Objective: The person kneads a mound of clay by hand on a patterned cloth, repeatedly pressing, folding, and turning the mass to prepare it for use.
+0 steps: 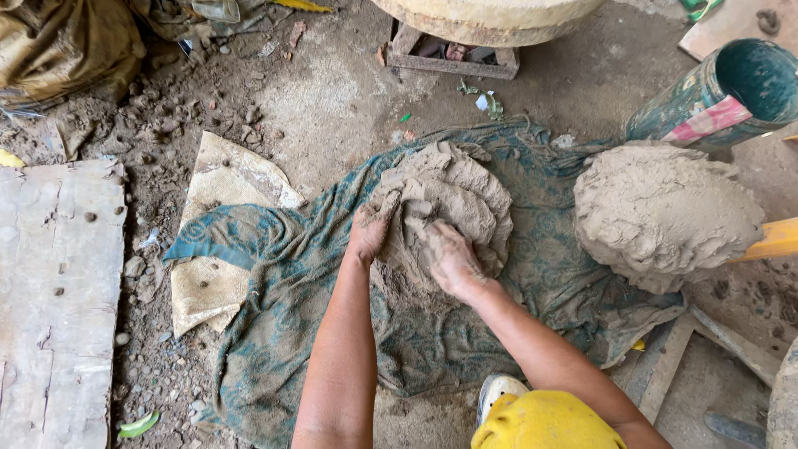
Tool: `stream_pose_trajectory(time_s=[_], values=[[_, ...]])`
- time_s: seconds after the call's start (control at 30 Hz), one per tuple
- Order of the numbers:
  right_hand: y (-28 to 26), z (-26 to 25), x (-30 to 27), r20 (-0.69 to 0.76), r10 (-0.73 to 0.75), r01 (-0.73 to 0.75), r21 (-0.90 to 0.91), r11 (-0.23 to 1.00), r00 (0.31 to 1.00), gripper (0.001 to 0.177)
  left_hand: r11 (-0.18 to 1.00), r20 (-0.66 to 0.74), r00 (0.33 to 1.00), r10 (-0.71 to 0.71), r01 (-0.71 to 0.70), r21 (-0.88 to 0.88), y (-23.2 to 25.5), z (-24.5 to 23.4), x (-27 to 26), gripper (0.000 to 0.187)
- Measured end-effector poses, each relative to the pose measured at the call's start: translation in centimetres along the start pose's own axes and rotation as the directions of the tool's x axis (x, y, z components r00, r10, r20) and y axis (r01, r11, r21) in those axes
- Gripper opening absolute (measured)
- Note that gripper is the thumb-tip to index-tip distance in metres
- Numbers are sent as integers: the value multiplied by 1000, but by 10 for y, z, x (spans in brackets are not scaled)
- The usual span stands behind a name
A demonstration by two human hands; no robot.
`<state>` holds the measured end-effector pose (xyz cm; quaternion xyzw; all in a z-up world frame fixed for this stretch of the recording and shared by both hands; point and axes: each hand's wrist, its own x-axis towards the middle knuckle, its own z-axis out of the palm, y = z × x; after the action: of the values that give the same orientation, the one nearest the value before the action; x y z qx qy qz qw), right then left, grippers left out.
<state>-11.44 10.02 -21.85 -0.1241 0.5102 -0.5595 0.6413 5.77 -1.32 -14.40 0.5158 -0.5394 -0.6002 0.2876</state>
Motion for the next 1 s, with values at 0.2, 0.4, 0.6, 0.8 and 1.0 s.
stream_pose_trajectory(time_s=[0.2, 0.4, 0.6, 0.8, 1.0], values=[[-63, 54, -57, 148, -182, 178, -971, 162, 972, 31, 999, -31, 999, 29, -28, 44, 9, 0, 2, 47], [-103, 70, -87, 162, 204, -107, -468, 877, 965, 26, 999, -17, 999, 43, -43, -9, 24, -1, -10, 46], [-219, 79, -169, 217, -482, 512, -562, 649, 849, 18, 987, -47, 988, 145, -148, -60, -23, 3, 9, 36], [-286, 117, -254, 546, -820, 985, -80, 154, 172, 44, 965, -69, 966, 250, -243, 97, -60, 6, 28, 33], [-270, 179, -181, 788, -610, 996, -82, 33, 85, 74, 968, -82, 987, 138, -117, 221, -23, 0, 11, 37]])
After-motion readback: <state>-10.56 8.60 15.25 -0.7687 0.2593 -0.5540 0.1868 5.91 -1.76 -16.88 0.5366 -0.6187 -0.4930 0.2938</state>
